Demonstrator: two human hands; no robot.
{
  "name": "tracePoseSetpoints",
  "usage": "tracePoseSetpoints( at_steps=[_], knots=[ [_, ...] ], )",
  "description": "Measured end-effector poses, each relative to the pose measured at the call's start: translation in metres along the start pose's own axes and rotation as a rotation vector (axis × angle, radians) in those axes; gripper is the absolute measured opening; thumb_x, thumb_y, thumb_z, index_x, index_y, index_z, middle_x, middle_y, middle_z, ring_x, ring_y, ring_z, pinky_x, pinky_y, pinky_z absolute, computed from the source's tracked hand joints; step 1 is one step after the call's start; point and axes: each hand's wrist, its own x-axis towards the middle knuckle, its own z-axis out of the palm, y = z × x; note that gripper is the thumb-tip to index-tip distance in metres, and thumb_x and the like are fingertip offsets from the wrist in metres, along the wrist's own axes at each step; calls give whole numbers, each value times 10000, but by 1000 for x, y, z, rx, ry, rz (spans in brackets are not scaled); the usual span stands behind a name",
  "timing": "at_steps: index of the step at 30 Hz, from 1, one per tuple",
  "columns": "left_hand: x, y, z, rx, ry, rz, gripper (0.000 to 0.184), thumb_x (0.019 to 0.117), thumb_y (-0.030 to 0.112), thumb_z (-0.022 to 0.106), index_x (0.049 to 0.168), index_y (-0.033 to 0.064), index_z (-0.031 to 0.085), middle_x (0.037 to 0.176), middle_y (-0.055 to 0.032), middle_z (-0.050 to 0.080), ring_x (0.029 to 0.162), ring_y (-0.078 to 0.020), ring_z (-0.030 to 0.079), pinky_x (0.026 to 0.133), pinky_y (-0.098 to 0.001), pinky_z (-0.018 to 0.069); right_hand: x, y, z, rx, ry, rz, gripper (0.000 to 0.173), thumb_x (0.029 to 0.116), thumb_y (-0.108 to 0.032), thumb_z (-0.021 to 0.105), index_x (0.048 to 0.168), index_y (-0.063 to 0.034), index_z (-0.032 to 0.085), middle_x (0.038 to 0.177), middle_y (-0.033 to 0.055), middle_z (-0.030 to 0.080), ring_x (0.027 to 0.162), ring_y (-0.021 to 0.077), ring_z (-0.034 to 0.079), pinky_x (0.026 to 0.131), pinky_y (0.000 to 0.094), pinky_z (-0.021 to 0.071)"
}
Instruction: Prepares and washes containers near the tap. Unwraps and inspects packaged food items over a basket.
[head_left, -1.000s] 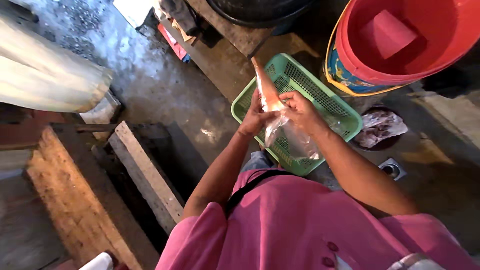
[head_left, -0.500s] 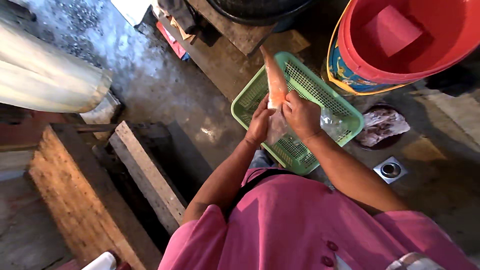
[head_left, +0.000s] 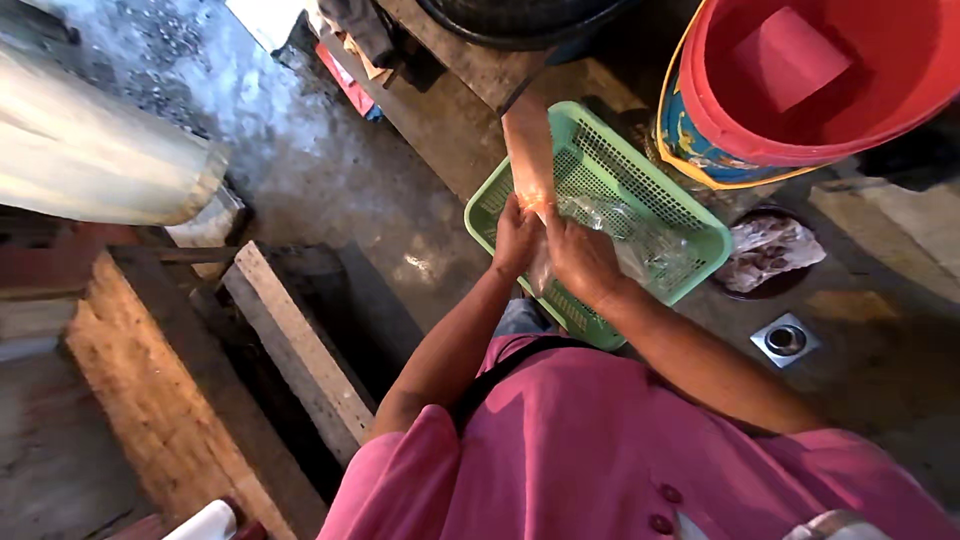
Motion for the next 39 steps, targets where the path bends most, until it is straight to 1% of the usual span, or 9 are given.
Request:
tracePoseSetpoints(
  at_steps=[4, 9, 13, 17, 21, 25, 31, 36, 39],
  knots=[
    [6, -2, 4, -11, 104, 8, 353, 991, -34, 497, 1341, -71, 519, 1159, -191, 669, 1023, -171, 675, 934, -354, 559, -20, -4, 16, -69, 165, -106, 448, 966, -38, 591, 1378, 125, 527, 859, 236, 671, 676, 394, 688, 546, 495, 548],
    [10, -7, 2, -128, 193, 35, 277, 990, -16, 552, 1260, -76, 566, 1082, -148, 676, 952, -135, 670, 884, -332, 572, -43, 1, 7, -40, 155, -177, 496, 880, 36, 673, 1359, 114, 569, 826, 226, 682, 636, 379, 687, 533, 491, 553],
    [9, -6, 2, -191, 205, 60, 227, 981, -25, 570, 1203, -67, 588, 1024, -117, 689, 909, -113, 676, 860, -316, 579, -49, 19, 3, 159, 161, -198, 420, 961, 12, 586, 1379, 52, 593, 891, 234, 716, 676, 406, 705, 580, 551, 572],
    [-5, -1, -18, -114, 9, 22, 256, 970, -43, 575, 1223, -78, 581, 1037, -79, 678, 902, -49, 649, 851, -255, 562, -39, 57, -27, 296, 110, -75, 371, 1049, -75, 522, 1410, -11, 578, 1036, 276, 714, 872, 477, 709, 768, 651, 554],
    [-19, 5, -31, 38, -229, 7, 324, 907, -57, 678, 1225, -81, 615, 1094, -89, 700, 962, -37, 658, 901, -235, 553, -29, 84, -37, 100, 158, -129, 282, 1041, -32, 501, 1256, 3, 681, 1094, 257, 722, 929, 479, 714, 760, 658, 547],
    [-23, 14, -31, 220, -308, -5, 295, 912, 49, 737, 1185, -35, 663, 1070, -98, 717, 959, -86, 679, 910, -292, 564, -23, 90, -43, -9, 204, -205, 221, 1008, 7, 518, 1140, 6, 695, 981, 248, 714, 794, 468, 709, 625, 628, 541],
    [-15, 18, -14, 544, -127, 103, 303, 971, 33, 597, 1249, -87, 614, 1145, -242, 692, 1079, -322, 686, 993, -502, 533, -57, 21, -48, 253, 22, -183, 161, 997, -46, 588, 1083, 25, 703, 836, 210, 701, 761, 401, 705, 677, 609, 559],
    [-9, -12, 7, 209, 31, 105, 320, 998, 36, 551, 1300, -65, 580, 1135, -196, 695, 1049, -214, 689, 967, -396, 554, -76, -11, -25, 252, 114, -237, 113, 956, -41, 619, 959, 35, 704, 734, 173, 673, 651, 353, 698, 566, 520, 562],
    [-5, -15, 5, 197, 66, 50, 312, 1010, 54, 546, 1301, -53, 577, 1117, -199, 698, 1040, -236, 690, 960, -430, 548, -85, -9, -27, 274, 175, -270, 114, 943, -30, 615, 949, 26, 714, 723, 153, 673, 629, 321, 693, 546, 487, 562]
  ],
)
